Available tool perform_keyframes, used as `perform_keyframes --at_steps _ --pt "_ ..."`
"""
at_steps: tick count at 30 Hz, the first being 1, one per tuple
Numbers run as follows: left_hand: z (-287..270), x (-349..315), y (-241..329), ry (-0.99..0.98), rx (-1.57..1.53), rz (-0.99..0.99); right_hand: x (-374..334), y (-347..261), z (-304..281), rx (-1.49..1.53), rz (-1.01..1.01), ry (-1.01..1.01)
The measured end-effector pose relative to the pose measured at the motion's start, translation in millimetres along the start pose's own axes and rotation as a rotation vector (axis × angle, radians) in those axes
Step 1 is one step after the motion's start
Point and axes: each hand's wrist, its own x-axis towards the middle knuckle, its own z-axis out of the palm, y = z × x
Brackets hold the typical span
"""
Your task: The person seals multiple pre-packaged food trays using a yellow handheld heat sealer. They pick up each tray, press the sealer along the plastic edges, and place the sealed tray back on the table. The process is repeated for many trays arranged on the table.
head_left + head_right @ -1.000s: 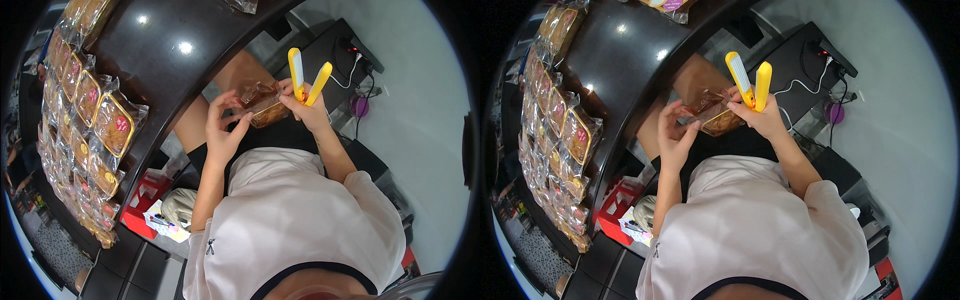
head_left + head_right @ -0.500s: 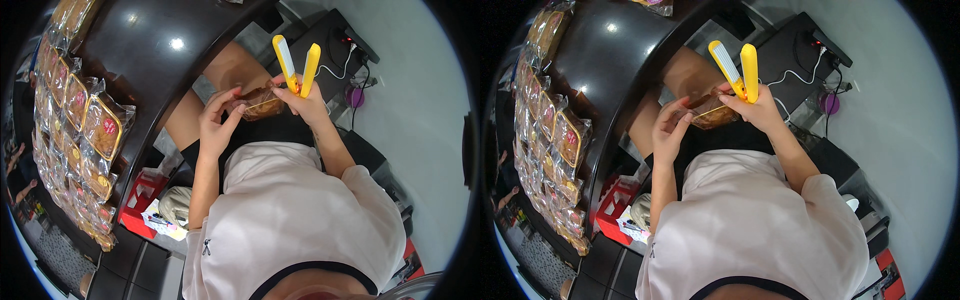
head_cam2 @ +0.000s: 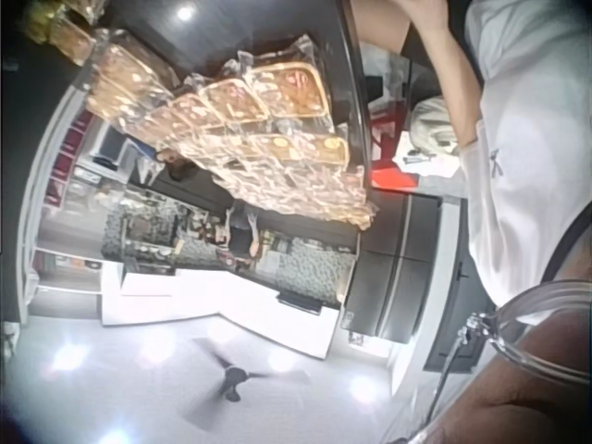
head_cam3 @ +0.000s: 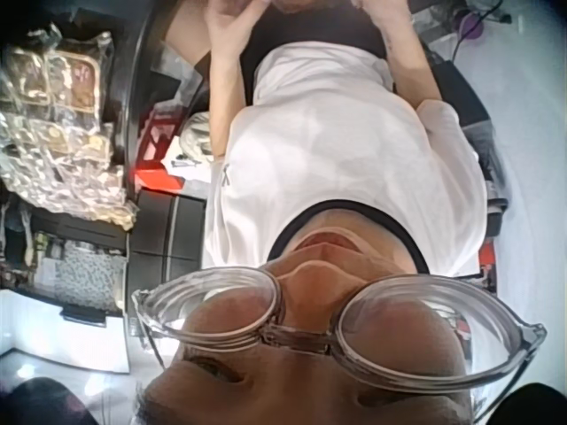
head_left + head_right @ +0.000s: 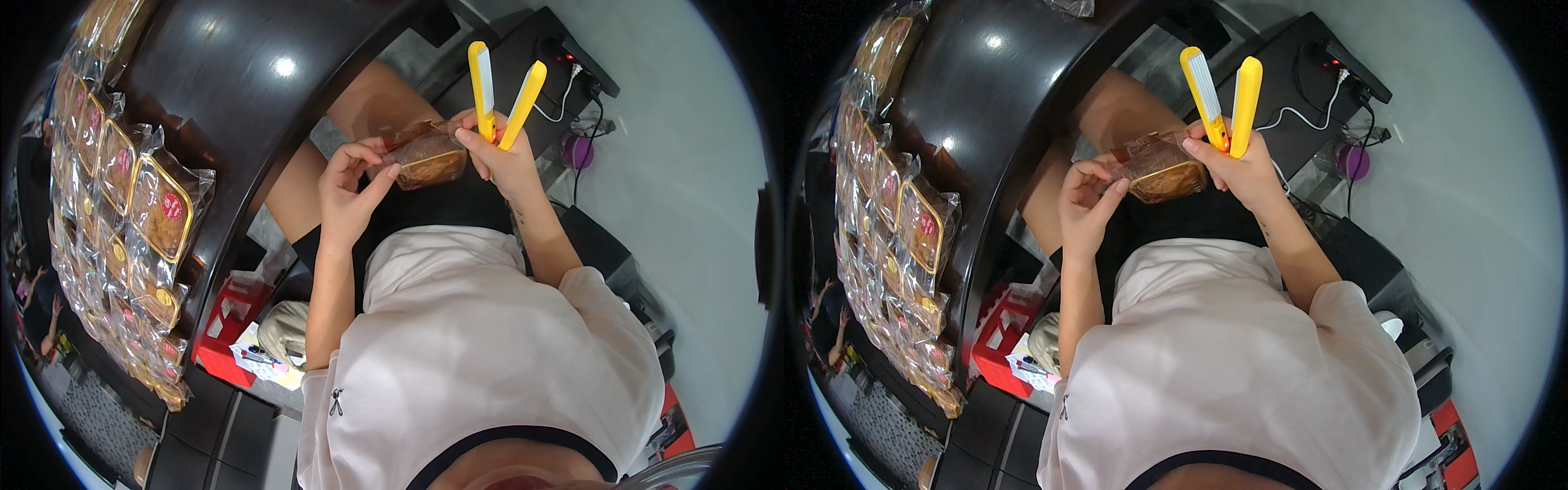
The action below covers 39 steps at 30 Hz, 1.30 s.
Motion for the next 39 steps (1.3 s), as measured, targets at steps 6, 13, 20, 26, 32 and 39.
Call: perform_keyframes --at_steps 6,13,20,26,32,39 --pt "0 1 -2 0.009 0.171 0.095 -1 -3 3 0.003 0.007 0.028" --pt "16 4 18 0.060 0.234 0.114 -5 -7 1 0.015 -0.021 0.003" --pt "8 3 16 0.032 0.354 0.190 -11 -8 0 -0.040 -0.031 -0.018" --pt "8 1 16 0.047 0.360 0.229 -18 -9 2 -0.046 -0.081 -0.010" --pt "17 -14 26 0.093 0.193 0.067 -32 -19 1 -0.023 -0.071 -0.035" --pt "31 -21 29 0.152 0.092 0.065 -40 -21 13 -0.020 -0.068 0.014"
